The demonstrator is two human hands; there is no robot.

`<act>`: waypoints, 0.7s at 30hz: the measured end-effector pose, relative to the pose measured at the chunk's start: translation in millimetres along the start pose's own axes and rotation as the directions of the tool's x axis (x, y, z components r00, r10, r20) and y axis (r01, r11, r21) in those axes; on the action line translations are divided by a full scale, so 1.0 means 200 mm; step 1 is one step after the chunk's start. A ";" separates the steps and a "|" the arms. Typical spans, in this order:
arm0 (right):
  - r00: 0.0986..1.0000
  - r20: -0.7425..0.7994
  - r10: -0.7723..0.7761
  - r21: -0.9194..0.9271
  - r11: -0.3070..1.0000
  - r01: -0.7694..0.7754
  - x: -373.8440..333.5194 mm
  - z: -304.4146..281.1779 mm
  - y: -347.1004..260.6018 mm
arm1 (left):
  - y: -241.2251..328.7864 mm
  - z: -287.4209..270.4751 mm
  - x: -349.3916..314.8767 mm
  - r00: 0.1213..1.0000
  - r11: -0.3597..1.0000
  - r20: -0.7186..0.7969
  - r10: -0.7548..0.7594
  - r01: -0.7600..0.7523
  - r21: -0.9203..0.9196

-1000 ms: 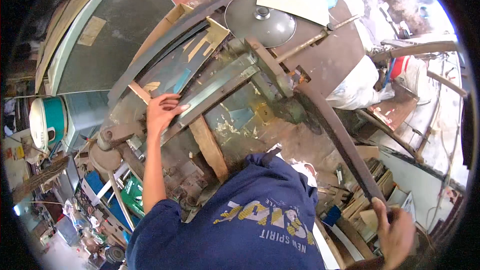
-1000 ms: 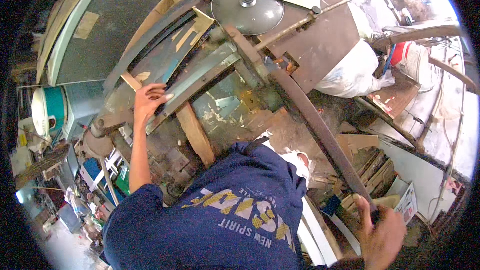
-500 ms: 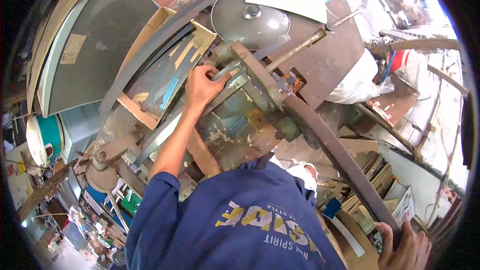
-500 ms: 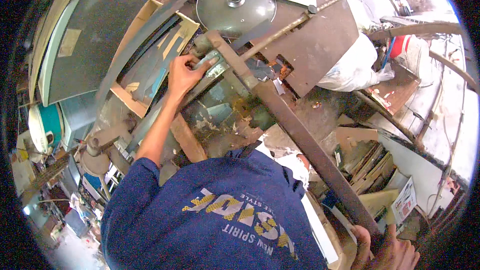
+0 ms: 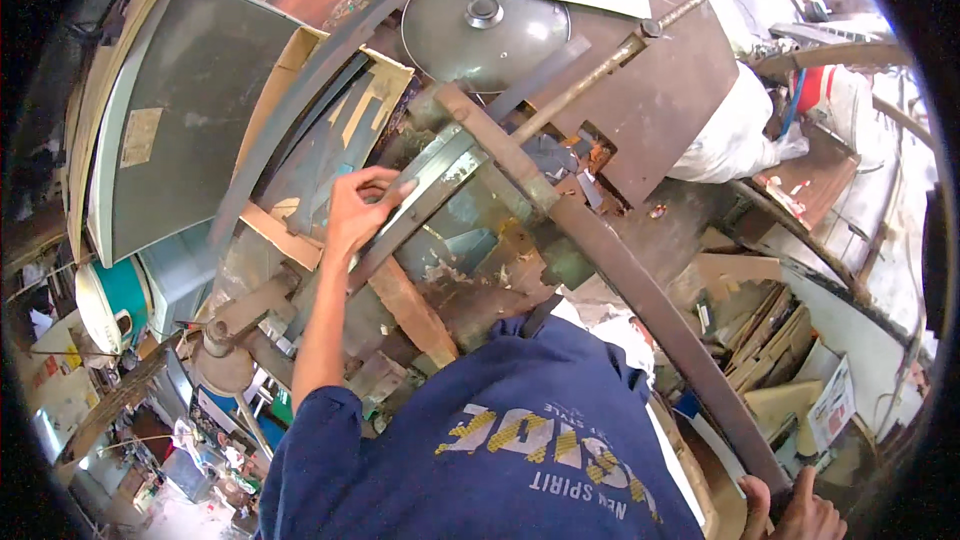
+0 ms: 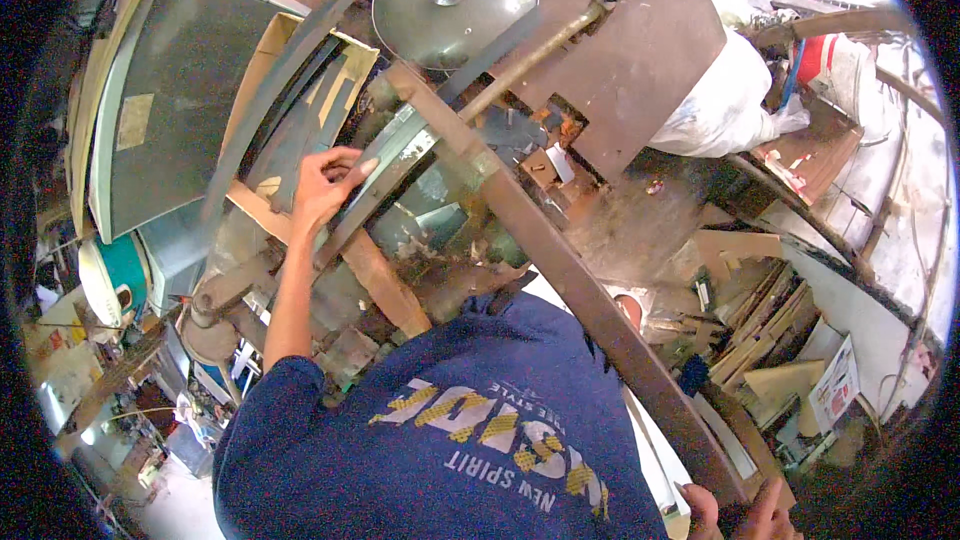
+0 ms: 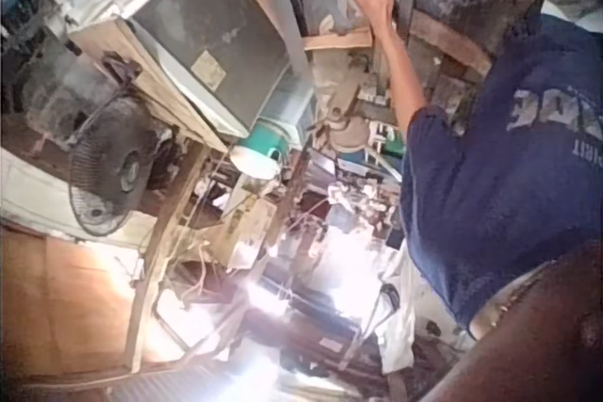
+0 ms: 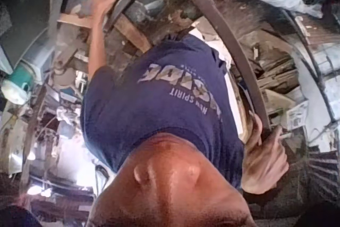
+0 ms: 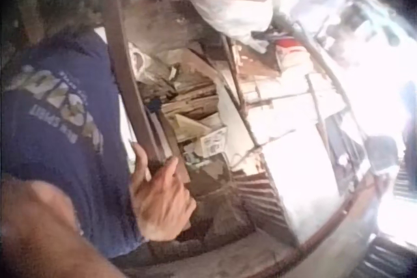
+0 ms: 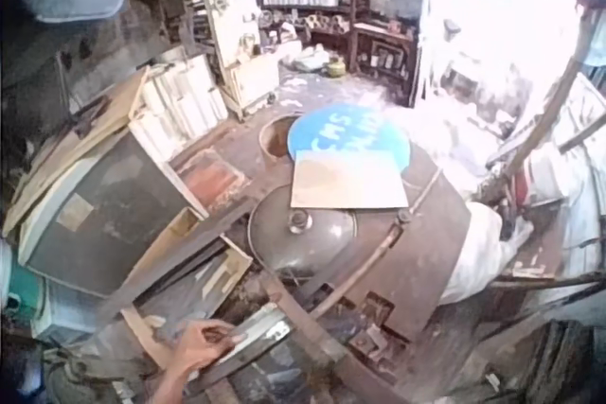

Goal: The person uses pliers and a hammer to remove and install metal components on a white panel, then uses a bench grinder to shape a small black part, and finally checks the fit of metal strips on a mechanical fixture.

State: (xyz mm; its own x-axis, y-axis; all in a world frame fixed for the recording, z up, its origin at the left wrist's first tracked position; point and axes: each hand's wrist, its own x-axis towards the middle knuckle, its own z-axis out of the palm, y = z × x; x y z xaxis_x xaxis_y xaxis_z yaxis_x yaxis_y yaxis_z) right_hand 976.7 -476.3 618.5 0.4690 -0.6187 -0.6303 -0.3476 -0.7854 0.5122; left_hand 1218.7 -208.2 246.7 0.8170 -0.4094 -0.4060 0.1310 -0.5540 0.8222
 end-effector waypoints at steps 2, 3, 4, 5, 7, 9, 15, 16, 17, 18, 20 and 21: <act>1.000 -0.001 -0.004 0.012 1.000 0.004 0.00 0.00 0.00 | 0.03 0.07 0.03 0.993 0.995 -0.066 0.094 -0.093 0.021; 1.000 -0.006 -0.005 0.014 1.000 0.005 0.00 0.01 0.00 | 0.04 0.10 0.05 0.990 0.993 -0.085 0.116 -0.113 0.039; 1.000 -0.010 -0.006 0.016 1.000 0.007 -0.01 0.02 0.00 | 0.06 0.12 0.07 0.985 0.990 -0.105 0.138 -0.132 0.057; 1.000 -0.015 -0.008 0.017 1.000 0.008 -0.01 0.02 0.00 | 0.06 0.13 0.09 0.981 0.986 -0.108 0.159 -0.153 0.066; 0.999 -0.029 -0.015 0.025 1.000 0.016 -0.02 0.03 0.00 | 0.08 0.17 0.12 0.970 0.976 -0.146 0.195 -0.177 0.125; 0.999 -0.044 -0.020 0.030 0.999 0.021 -0.03 0.03 0.00 | 0.14 0.20 0.12 0.963 0.960 -0.177 0.206 -0.164 0.226; 0.998 -0.068 -0.017 0.031 0.999 0.020 -0.03 0.06 0.01 | 0.07 0.18 0.15 0.990 0.993 -0.093 0.102 -0.095 0.071; 0.997 -0.070 -0.015 0.036 0.999 0.017 -0.03 0.06 0.01 | 0.06 0.13 0.16 0.996 0.994 -0.006 0.089 -0.089 -0.057; 0.997 -0.071 -0.012 0.040 0.999 0.015 -0.03 0.07 0.01 | 0.06 0.10 0.13 0.995 0.996 0.086 0.053 -0.046 -0.076; 0.997 -0.071 -0.017 0.045 0.999 0.020 -0.03 0.07 0.01 | 0.04 0.10 0.13 0.996 0.997 0.057 0.067 -0.065 -0.044; 0.997 -0.072 -0.025 0.057 0.998 0.029 -0.03 0.07 0.02 | 0.01 0.11 0.14 0.995 0.995 0.001 0.099 -0.099 0.022; 0.997 -0.069 -0.025 0.061 0.998 0.030 -0.03 0.08 0.02 | 0.03 0.14 0.14 0.987 0.986 -0.043 0.152 -0.148 0.075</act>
State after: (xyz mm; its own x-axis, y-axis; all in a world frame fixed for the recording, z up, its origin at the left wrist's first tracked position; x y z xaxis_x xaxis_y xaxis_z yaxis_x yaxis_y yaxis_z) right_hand 959.8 -477.0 614.9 0.5323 -0.5956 -0.6017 -0.3826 -0.8032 0.4565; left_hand 1227.1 -243.8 229.2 0.8506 -0.4575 -0.2591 -0.0339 -0.5395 0.8413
